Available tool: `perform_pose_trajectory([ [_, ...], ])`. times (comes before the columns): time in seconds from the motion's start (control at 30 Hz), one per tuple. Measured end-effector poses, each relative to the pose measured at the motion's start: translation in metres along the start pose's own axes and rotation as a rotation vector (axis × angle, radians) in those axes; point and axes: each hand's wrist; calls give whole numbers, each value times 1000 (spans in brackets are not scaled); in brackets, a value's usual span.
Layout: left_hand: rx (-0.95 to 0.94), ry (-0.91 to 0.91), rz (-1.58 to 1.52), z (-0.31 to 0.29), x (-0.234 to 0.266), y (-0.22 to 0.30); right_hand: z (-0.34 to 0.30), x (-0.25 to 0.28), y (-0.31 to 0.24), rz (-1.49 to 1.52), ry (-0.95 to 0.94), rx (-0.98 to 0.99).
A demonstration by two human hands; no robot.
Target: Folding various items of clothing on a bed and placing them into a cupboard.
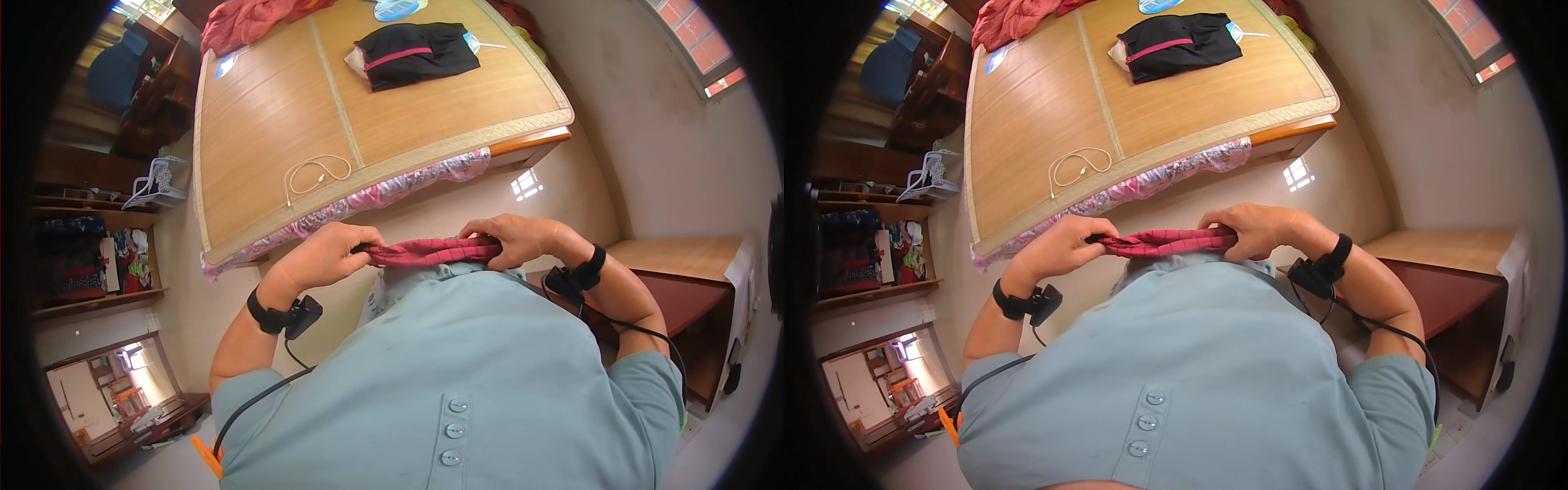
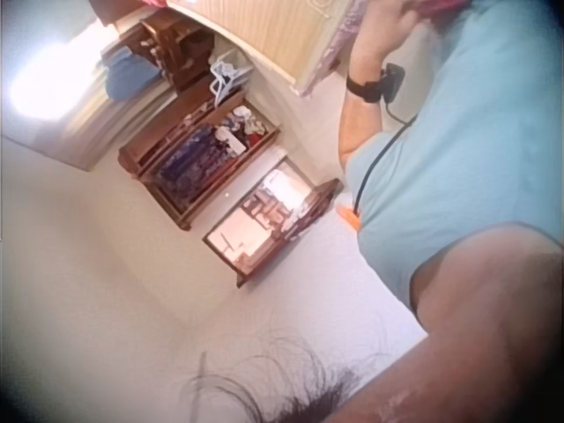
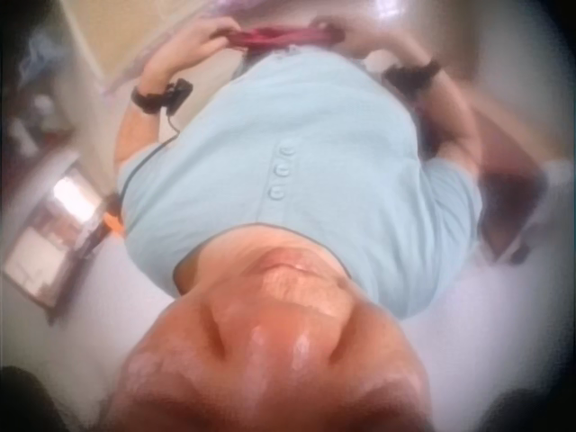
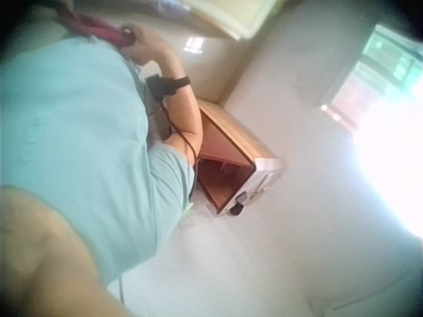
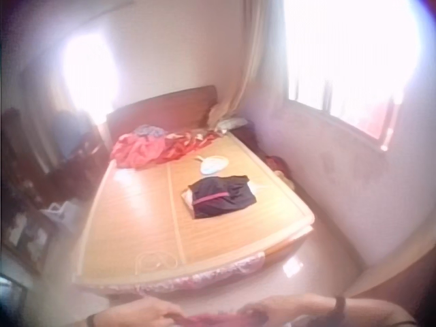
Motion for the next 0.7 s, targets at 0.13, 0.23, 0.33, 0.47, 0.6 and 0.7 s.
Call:
perform_pose_trajectory([
  [0.13, 26, 5, -11, 3, 4, 2, 11, -2, -19, -105, 10, -22],
  [0.23, 30, 60, 5, 12, 7, -10, 29, -7, 0, -237, 111, -29],
  [0.33, -20, 269, 98, 26, 11, -14, 58, 3, 31, -200, 431, 20],
  [0.47, -51, 544, 209, 59, 0, -14, 86, 48, 25, 432, 447, -281],
  [0.6, -178, 695, 204, 85, -31, -8, 97, 60, 20, 794, 534, -218],
  [0.7, -260, 721, 184, 100, -47, -10, 101, 64, 21, 913, 629, -174],
])
Point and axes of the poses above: each hand's wrist, its own z-axis towards the middle knuckle, its own x-axis out of the back of the hand, y = z × x, and after that the axes turned 1 degree about z, right-handed
